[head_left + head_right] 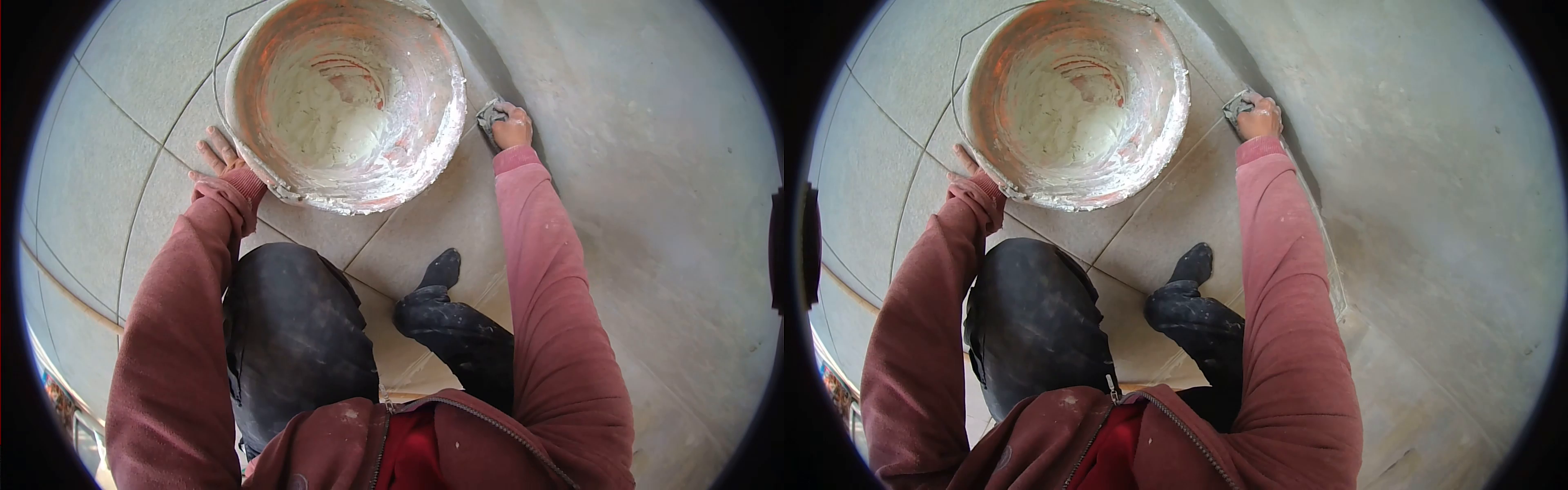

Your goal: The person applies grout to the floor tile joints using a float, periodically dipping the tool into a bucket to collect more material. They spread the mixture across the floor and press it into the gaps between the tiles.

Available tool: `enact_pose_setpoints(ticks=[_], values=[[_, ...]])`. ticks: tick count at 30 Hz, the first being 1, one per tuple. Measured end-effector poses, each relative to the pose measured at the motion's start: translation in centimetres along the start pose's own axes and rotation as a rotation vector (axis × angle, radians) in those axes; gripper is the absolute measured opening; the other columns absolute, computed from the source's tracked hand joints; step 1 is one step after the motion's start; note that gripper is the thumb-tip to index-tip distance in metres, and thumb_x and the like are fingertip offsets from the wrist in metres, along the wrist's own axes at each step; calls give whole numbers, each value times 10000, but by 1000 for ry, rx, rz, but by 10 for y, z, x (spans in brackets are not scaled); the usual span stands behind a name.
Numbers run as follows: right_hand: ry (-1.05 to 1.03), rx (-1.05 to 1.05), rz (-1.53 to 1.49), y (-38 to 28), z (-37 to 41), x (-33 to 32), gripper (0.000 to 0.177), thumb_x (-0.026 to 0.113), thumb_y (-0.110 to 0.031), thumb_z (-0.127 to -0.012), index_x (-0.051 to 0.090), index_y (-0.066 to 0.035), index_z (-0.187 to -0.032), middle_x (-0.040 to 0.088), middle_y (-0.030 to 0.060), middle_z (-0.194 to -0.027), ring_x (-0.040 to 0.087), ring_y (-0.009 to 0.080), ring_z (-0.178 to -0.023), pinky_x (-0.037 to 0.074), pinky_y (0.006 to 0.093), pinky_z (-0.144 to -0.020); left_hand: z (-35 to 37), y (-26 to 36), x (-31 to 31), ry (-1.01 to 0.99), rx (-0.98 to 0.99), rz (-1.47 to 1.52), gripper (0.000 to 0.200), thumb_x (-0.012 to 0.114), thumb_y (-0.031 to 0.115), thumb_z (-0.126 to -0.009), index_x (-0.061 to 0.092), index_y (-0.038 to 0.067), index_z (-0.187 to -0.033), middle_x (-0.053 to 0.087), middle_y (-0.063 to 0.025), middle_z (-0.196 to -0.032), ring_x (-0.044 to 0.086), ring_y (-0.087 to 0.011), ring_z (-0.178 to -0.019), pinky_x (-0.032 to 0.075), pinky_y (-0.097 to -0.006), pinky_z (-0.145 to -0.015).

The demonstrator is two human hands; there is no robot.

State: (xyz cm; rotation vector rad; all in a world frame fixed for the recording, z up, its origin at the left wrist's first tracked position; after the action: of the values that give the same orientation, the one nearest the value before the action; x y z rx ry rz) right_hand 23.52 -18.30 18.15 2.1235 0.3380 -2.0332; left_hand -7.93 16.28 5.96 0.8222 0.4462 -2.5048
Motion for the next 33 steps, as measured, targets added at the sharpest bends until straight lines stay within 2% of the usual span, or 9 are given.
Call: enact_pose_setpoints(ticks=[2, 4, 9, 12, 19, 21, 23, 25, 33], values=[[-267, 70, -36, 6, -10, -4, 313, 542, -76, -656, 679, -123, -934, 625, 177, -969, 588, 310, -939, 441, 343, -856, 4, 0, -6, -11, 3, -14, 752, 337, 643, -777, 167, 257, -1399, -5, -137, -1455, -138, -486, -1277, -51, -793, -816], [-281, 104, -59, 6, -14, -17, 316, 543, -68, -651, 681, -124, -930, 618, 174, -983, 577, 312, -955, 432, 346, -868, 8, 7, -14, -7, 7, -2, 867, 390, 735, -703, 121, 303, -1405, -119, -199, -1445, -160, -474, -1283, -16, -788, -809], [-147, 52, -15, 6, 4, 7, 340, 537, -71, -663, 685, -190, -944, 576, 126, -1063, 519, 296, -1043, 408, 387, -901, -16, 1, 14, 68, -40, 5, 878, 383, 751, -695, 117, 307, -1404, -116, -200, -1445, -159, -471, -1284, -28, -784, -812], [-374, -27, 123, 8, 5, -7, 354, 524, -49, -662, 682, -176, -953, 575, 142, -1048, 518, 296, -1042, 410, 387, -895, -8, 5, 7, 94, -55, 21, 880, 372, 759, -693, 120, 306, -1404, -93, -191, -1452, -159, -468, -1286, -25, -787, -805], [-136, -111, -45, 0, 17, -3, 350, 514, -41, -667, 673, -120, -969, 610, 184, -966, 566, 312, -943, 433, 353, -849, 14, 3, -21, 39, -12, 23, 894, 371, 747, -700, 117, 267, -1411, -100, -206, -1446, -173, -487, -1272, -19, -791, -802], [-394, -8, -11, 17, 8, -12, 333, 540, -66, -657, 682, -137, -949, 617, 211, -943, 584, 339, -900, 444, 364, -843, 14, 2, -19, 103, -14, 67, 930, 375, 748, -697, 113, 217, -1414, -102, -215, -1442, -168, -489, -1272, -7, -792, -804], [-318, 33, -144, 17, -2, -20, 321, 526, -66, -665, 684, -117, -940, 628, 210, -916, 607, 320, -869, 457, 349, -818, 16, 3, -23, 101, -22, 83, 925, 369, 739, -709, 111, 199, -1414, -102, -212, -1443, -165, -488, -1273, -7, -790, -808], [-270, 368, -490, 25, -12, -11, 381, 440, -5, -671, 660, -51, -978, 649, 174, -919, 625, 253, -858, 453, 300, -807, 20, 0, -25, 87, -46, 76, 919, 363, 729, -721, 109, 182, -1414, -102, -208, -1445, -162, -487, -1274, -7, -789, -812], [-254, -5, -183, 9, 3, 7, 352, 450, -42, -675, 673, -74, -945, 632, 204, -933, 601, 303, -916, 434, 304, -844, 11, 5, -16, 163, -39, -63, 771, 334, 615, -803, 113, 198, -1413, -80, -195, -1449, -128, -502, -1272, 39, -807, -784]])
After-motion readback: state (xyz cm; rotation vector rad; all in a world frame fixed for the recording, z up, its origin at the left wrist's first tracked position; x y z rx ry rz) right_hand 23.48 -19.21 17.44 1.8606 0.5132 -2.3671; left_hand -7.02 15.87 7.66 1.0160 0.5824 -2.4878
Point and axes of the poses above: each hand's wrist, its own z-axis away from the middle knuckle, its own x-axis out of the palm, y = z × x, the point moved 5 cm from there along -z, towards the middle knuckle
